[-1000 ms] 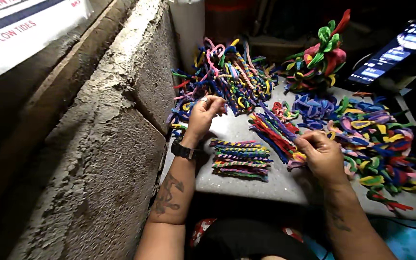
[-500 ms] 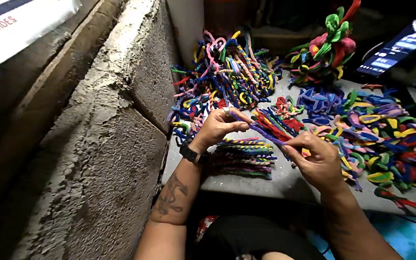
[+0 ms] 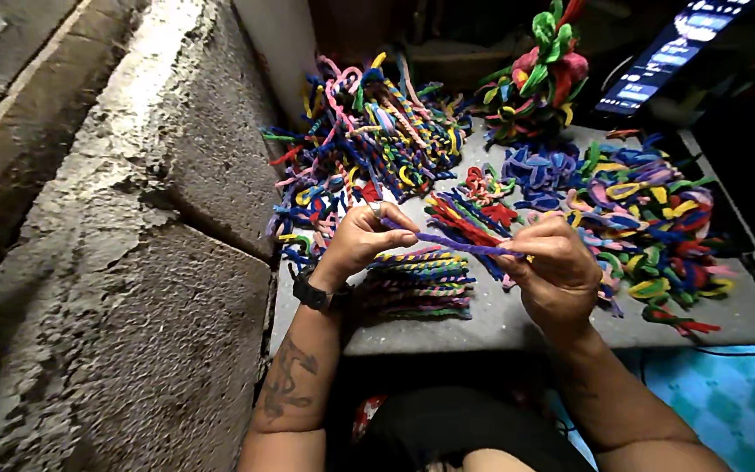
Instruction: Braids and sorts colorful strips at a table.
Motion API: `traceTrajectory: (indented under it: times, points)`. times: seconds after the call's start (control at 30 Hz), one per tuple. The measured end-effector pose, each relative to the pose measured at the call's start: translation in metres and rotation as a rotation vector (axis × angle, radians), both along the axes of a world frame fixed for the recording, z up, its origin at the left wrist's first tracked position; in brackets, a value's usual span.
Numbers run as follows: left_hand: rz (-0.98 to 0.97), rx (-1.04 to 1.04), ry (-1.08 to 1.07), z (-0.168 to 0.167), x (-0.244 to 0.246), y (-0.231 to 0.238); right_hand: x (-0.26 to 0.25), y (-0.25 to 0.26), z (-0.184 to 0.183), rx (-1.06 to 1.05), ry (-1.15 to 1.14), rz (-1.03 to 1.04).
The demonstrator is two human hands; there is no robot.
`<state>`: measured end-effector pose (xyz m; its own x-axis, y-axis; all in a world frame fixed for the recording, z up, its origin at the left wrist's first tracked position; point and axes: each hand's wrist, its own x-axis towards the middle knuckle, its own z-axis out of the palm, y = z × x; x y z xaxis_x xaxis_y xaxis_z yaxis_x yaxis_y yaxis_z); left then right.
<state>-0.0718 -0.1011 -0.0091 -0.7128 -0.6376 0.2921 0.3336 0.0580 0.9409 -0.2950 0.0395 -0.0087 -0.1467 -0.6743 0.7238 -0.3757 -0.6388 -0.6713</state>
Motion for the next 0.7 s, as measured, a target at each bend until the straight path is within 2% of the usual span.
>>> traceTrajectory:
  times: [0.33,0.53,0.7]
  points:
    - [-0.024,0.002,-0.033,-0.001,0.001,-0.001,-0.002,0.001,0.001,0.04,-0.046,-0.021]
    - [0.292,-0.082,-0.151,0.002,0.002,-0.003,-0.028,-0.008,-0.013,0.085,-0.039,-0.265]
    - [0.5,-0.152,-0.225,0.002,0.004,-0.003,-0.038,-0.018,-0.047,0.324,0.061,-0.502]
